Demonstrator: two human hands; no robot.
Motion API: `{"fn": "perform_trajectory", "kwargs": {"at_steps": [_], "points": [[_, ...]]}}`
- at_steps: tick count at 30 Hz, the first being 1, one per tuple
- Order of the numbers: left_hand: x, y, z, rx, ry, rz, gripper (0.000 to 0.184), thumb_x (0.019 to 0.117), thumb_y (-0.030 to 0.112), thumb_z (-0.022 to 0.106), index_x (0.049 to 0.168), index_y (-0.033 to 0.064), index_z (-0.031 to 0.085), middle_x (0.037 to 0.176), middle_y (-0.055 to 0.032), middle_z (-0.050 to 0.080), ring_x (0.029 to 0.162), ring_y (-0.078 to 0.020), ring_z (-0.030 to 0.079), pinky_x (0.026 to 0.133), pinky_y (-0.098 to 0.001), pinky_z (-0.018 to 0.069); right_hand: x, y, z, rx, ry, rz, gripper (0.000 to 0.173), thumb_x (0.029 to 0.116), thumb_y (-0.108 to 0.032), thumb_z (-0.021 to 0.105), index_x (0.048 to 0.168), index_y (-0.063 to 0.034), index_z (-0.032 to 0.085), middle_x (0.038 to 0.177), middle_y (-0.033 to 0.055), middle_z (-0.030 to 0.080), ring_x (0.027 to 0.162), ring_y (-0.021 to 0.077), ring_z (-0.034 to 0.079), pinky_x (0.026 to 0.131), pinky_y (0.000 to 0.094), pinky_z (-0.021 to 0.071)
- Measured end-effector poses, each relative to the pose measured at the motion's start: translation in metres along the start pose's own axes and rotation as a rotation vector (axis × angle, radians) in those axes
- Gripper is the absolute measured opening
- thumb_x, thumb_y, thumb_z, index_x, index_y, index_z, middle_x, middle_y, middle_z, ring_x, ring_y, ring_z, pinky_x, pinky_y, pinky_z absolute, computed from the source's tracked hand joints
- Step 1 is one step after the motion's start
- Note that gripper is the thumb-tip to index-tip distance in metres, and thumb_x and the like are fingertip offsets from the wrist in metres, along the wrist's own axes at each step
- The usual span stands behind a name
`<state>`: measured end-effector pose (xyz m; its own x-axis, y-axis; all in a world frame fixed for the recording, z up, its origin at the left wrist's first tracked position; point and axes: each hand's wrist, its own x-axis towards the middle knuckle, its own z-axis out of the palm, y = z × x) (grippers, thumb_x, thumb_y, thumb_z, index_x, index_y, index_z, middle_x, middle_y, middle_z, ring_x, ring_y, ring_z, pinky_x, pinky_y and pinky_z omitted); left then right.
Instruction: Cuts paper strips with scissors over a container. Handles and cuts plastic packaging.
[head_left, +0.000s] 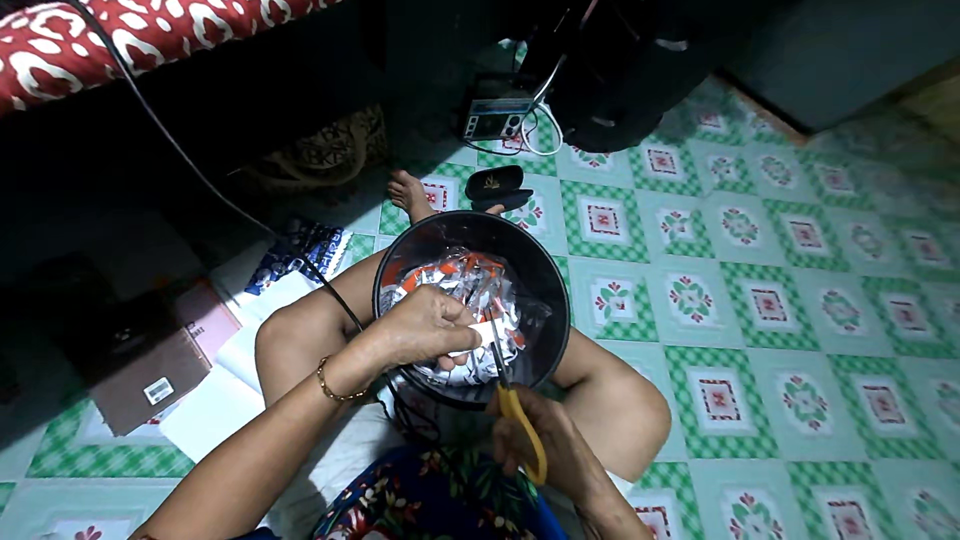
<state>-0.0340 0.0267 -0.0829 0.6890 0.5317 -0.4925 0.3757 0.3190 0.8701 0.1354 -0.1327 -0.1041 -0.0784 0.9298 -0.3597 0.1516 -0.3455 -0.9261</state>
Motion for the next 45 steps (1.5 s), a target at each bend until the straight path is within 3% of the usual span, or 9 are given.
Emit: {"fn": "perform_trajectory", "kwargs": {"at_steps": [14,18,22,27,29,33,36,38,45], "points": [[-0.009,-0.007,-0.007,0.015,0.014,0.002,0.015,0.0973,-0.001,0.063,0.084,0.0026,0.069,0.061,0.0081,0.063,0.054,0.0042,0.059,0.054,-0.0111,0.0492,-0.001,0.010,-0.002,0.149,0.062,0.008,0.006,0.0965,-0.013,0.060,0.093,-0.0085,0.062,0.062,-0.0135,0.061,0.051,-0.0053,0.058,0.049,0.0127,0.0497],[-0.008,-0.007,-0.009,-0.009,0.042,-0.012,0.016,0.0973,-0.002,0.063,0.083,0.0025,0.068,0.060,0.0071,0.063,0.053,0.0034,0.058,0.053,-0.0118,0.0493,-0.013,0.012,-0.011,0.001,-0.072,0.021,0.033,0.0967,-0.022,0.060,0.115,0.0057,0.058,0.081,-0.0036,0.067,0.070,0.0005,0.064,0.066,0.0190,0.0545],[-0.006,-0.003,-0.004,0.023,0.016,-0.034,0.016,0.0978,0.000,0.063,0.083,0.0021,0.068,0.060,0.0063,0.063,0.053,0.0030,0.058,0.053,-0.0122,0.0489,-0.012,0.007,-0.010,-0.122,-0.100,0.067,0.050,0.0943,-0.039,0.066,0.115,0.0056,0.060,0.080,0.0002,0.067,0.069,0.0039,0.064,0.065,0.0217,0.0544],[-0.005,0.001,0.000,0.055,-0.013,-0.030,0.018,0.0990,0.002,0.062,0.082,0.0035,0.067,0.060,0.0075,0.062,0.053,0.0039,0.057,0.053,-0.0118,0.0472,-0.005,-0.005,-0.003,0.017,0.021,0.043,0.011,0.0953,-0.016,0.064,0.094,-0.0050,0.062,0.062,-0.0121,0.059,0.052,-0.0058,0.057,0.050,0.0121,0.0486],[-0.006,0.001,-0.002,0.033,0.003,-0.023,0.016,0.0987,0.001,0.062,0.083,0.0025,0.067,0.060,0.0074,0.062,0.053,0.0038,0.057,0.054,-0.0118,0.0481,-0.007,-0.002,-0.003,0.069,0.036,-0.010,0.008,0.0945,-0.014,0.064,0.093,-0.0065,0.062,0.064,-0.0134,0.061,0.053,-0.0069,0.058,0.051,0.0112,0.0495],[-0.005,-0.001,-0.003,0.008,0.038,0.003,0.014,0.0976,0.000,0.064,0.084,0.0011,0.068,0.060,0.0063,0.063,0.053,0.0031,0.058,0.054,-0.0122,0.0489,-0.016,0.001,-0.008,-0.133,0.004,-0.001,0.036,0.0945,-0.028,0.066,0.112,0.0043,0.062,0.077,-0.0024,0.067,0.064,0.0000,0.062,0.061,0.0187,0.0530],[-0.004,-0.001,-0.001,0.019,0.009,0.014,0.016,0.0979,0.001,0.064,0.082,0.0029,0.068,0.060,0.0068,0.063,0.053,0.0033,0.058,0.054,-0.0119,0.0490,-0.015,0.002,-0.008,-0.296,-0.027,0.095,0.055,0.0902,-0.048,0.069,0.113,0.0016,0.064,0.074,0.0001,0.064,0.062,0.0061,0.059,0.060,0.0263,0.0505],[-0.002,0.001,0.002,0.046,-0.021,0.007,0.017,0.0987,0.002,0.063,0.083,0.0022,0.067,0.061,0.0063,0.063,0.053,0.0030,0.058,0.054,-0.0123,0.0486,-0.012,0.001,-0.007,-0.328,-0.023,0.104,0.057,0.0905,-0.050,0.067,0.112,0.0024,0.064,0.074,0.0037,0.066,0.062,0.0103,0.061,0.060,0.0302,0.0524],[-0.002,0.006,0.002,0.056,-0.030,0.018,0.015,0.0986,0.002,0.064,0.084,0.0008,0.066,0.061,0.0058,0.062,0.054,0.0030,0.059,0.054,-0.0119,0.0490,-0.006,0.000,0.002,-0.154,0.059,0.014,0.030,0.0939,-0.030,0.067,0.097,-0.0004,0.063,0.066,-0.0067,0.060,0.054,-0.0038,0.057,0.052,0.0142,0.0486]]}}
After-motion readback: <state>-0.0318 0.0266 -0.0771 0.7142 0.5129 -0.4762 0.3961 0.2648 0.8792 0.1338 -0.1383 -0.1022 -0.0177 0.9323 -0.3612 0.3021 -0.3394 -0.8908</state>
